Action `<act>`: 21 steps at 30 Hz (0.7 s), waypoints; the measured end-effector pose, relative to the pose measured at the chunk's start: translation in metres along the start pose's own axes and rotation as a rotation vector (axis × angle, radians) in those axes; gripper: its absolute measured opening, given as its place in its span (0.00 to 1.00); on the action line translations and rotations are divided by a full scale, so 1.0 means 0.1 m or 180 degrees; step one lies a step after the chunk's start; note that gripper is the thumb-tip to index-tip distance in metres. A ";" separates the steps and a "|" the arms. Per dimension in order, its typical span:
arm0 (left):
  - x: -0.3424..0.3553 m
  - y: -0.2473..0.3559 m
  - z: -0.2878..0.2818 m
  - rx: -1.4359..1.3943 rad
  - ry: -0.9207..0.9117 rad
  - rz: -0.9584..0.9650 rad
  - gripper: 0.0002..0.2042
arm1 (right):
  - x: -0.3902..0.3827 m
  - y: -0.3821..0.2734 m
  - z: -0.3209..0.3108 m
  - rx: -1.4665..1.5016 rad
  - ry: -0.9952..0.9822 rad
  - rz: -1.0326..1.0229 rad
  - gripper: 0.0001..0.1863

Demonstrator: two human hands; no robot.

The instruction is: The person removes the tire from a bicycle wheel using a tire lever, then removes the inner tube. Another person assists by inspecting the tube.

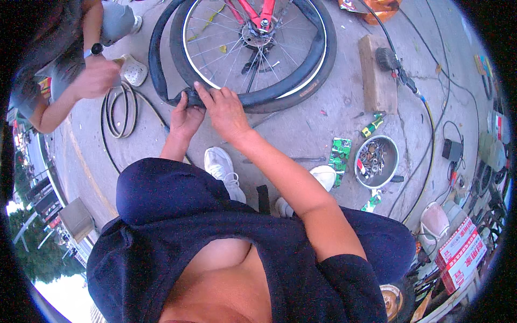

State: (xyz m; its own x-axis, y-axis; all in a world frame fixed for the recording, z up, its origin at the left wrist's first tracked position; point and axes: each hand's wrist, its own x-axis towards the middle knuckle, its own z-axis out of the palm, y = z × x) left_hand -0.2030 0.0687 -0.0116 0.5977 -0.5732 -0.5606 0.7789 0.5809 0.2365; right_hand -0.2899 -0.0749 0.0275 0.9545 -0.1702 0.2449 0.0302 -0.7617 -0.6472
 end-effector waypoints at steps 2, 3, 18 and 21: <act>0.00 -0.02 0.01 0.0038 0.0188 0.0068 0.14 | -0.01 0.00 0.05 -0.0018 0.0060 0.0004 0.28; -0.01 -0.01 0.04 0.0066 0.0284 0.0113 0.14 | -0.03 0.01 0.09 0.0038 0.0171 0.0028 0.26; -0.01 0.03 -0.08 -0.0448 -0.0127 0.0014 0.12 | -0.03 -0.10 0.08 0.0411 0.0268 0.0136 0.22; -0.01 0.05 -0.12 -0.0496 -0.0179 0.0017 0.11 | -0.02 -0.12 0.09 0.0393 0.0278 0.0140 0.22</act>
State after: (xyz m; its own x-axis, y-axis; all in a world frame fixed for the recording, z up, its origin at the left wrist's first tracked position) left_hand -0.2021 0.0786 -0.0196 0.6149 -0.5988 -0.5132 0.7393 0.6642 0.1109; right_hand -0.2891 -0.0599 0.0281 0.9264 -0.2596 0.2728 0.0303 -0.6705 -0.7413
